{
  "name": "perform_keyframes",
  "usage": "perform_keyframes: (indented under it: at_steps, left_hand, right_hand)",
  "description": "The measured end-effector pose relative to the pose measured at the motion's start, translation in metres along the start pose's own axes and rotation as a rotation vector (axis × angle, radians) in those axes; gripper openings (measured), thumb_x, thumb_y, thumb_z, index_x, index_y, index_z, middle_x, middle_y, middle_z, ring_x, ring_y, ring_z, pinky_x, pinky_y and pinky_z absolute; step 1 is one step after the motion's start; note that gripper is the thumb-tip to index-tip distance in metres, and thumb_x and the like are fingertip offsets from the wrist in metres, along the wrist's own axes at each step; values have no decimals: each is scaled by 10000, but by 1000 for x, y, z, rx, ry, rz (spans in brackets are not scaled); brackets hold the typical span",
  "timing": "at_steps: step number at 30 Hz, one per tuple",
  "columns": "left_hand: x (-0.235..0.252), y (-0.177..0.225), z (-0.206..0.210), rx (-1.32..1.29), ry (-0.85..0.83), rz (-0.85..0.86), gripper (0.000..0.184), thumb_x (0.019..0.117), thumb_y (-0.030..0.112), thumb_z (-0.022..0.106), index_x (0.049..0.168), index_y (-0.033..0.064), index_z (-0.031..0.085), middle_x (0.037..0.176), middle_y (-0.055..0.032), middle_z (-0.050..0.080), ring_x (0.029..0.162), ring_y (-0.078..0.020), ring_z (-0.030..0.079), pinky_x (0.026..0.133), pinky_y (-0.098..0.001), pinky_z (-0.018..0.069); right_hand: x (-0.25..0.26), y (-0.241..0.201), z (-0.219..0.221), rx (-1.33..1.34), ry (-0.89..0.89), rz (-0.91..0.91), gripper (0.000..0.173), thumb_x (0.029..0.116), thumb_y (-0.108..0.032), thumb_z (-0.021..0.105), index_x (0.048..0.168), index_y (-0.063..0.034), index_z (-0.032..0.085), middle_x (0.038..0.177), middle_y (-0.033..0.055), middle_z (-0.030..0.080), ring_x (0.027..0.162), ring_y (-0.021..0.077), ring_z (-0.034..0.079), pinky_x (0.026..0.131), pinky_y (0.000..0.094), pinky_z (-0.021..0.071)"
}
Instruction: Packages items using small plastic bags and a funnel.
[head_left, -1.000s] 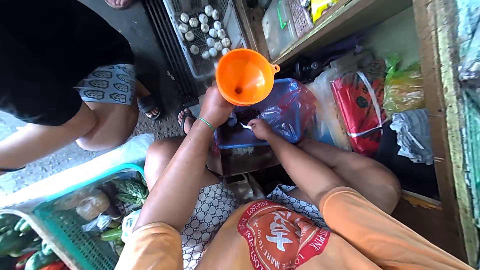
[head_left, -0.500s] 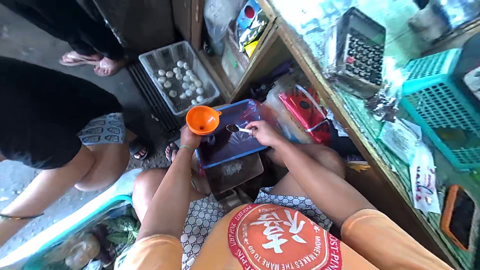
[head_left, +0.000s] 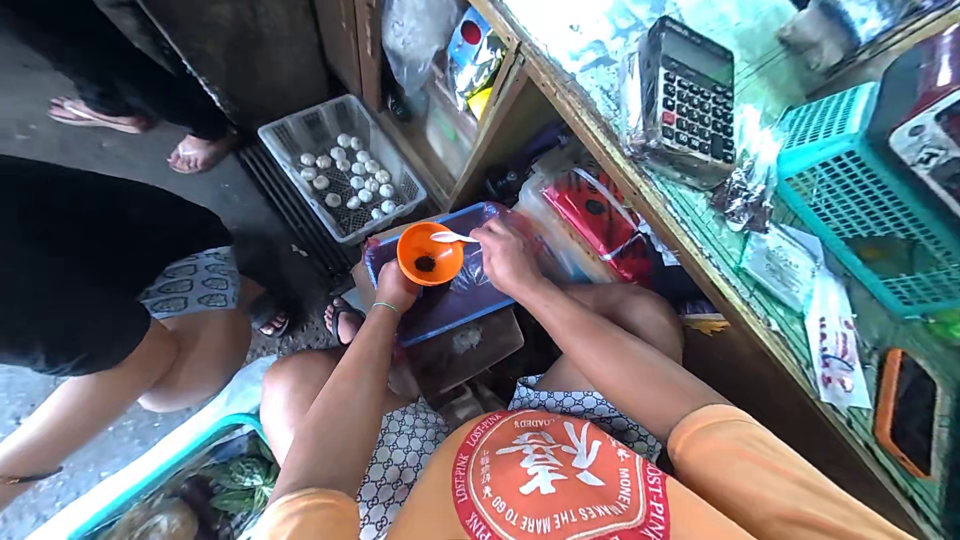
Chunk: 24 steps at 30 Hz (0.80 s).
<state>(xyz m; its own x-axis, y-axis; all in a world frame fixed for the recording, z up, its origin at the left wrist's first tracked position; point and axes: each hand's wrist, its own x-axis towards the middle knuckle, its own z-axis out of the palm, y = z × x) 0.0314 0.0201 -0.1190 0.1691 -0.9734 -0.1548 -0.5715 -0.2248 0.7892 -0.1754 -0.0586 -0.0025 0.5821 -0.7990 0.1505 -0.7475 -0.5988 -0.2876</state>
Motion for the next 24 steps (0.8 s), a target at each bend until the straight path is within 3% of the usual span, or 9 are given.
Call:
perform_keyframes:
  at_steps: [3, 6, 10, 14, 17, 18, 21, 23, 24]
  left_hand:
    - [1, -4, -2, -35, 37, 28, 313, 813, 104, 808, 1085, -4, 696, 1035, -200, 723, 1013, -358, 699, 930, -603, 534]
    - [-1, 2, -10, -62, 82, 60, 379, 788, 86, 826, 1124, -16, 684, 1073, -208, 715, 1045, -350, 690, 957, -587, 526]
    - [-2, 13, -17, -100, 145, 107, 388, 798, 48, 805, 1156, -30, 678, 1116, -217, 709, 1089, -344, 679, 1000, -568, 512]
    - [-5, 25, -24, -129, 141, 164, 422, 764, 34, 811, 1152, -34, 658, 1087, -206, 708, 1059, -317, 686, 979, -534, 531]
    - [-18, 51, -35, -133, 136, 194, 393, 832, 96, 793, 1184, -13, 656, 1108, -184, 708, 1083, -284, 681, 992, -521, 536]
    - [-24, 64, -42, -128, 145, 191, 370, 856, 114, 779, 1187, -3, 662, 1105, -171, 712, 1079, -268, 684, 986, -516, 542]
    - [-46, 114, -68, -145, 212, 226, 320, 908, 137, 738, 1198, 29, 656, 1066, -108, 718, 1016, -170, 695, 937, -428, 580]
    - [-56, 150, -86, -133, 278, 272, 274, 936, 159, 737, 1177, 46, 672, 1031, -69, 727, 957, -127, 707, 881, -386, 609]
    - [-60, 165, -94, -132, 297, 290, 259, 939, 162, 743, 1167, 56, 680, 1034, -48, 733, 956, -110, 714, 879, -369, 618]
  right_hand:
    - [4, 11, -13, 85, 146, 122, 251, 985, -22, 547, 1130, -81, 743, 1071, 126, 687, 1021, 273, 673, 896, 472, 574]
    - [5, 29, -8, 139, 171, 344, 225, 993, -38, 561, 1161, -59, 709, 1125, 137, 693, 1060, 278, 674, 934, 481, 563]
    - [-10, 37, 33, 229, -165, 629, 324, 995, -39, 547, 1317, -30, 578, 1166, 214, 667, 1059, 372, 673, 912, 579, 555]
    - [-23, 34, 79, 226, -414, 609, 296, 959, -48, 577, 1248, -32, 640, 1226, 213, 658, 1158, 369, 639, 985, 574, 520]
    - [-24, 29, 77, 285, -455, 545, 384, 956, -119, 629, 1334, -51, 625, 1308, 195, 633, 1266, 351, 579, 1091, 531, 461]
    - [-21, 25, 67, 343, -438, 514, 406, 968, -149, 631, 1360, -48, 609, 1277, 191, 647, 1231, 338, 599, 1079, 522, 474]
    - [-15, 3, 24, 763, -466, 397, 483, 1007, -176, 603, 1466, -65, 501, 1035, 146, 703, 889, 252, 696, 839, 455, 591]
    - [-14, -11, 4, 1066, -539, 284, 552, 1029, -157, 548, 1553, -118, 379, 976, 103, 693, 704, 159, 650, 672, 339, 571]
    - [-14, -18, -4, 1134, -560, 250, 535, 1044, -154, 528, 1557, -131, 378, 969, 92, 689, 663, 133, 627, 630, 301, 551]
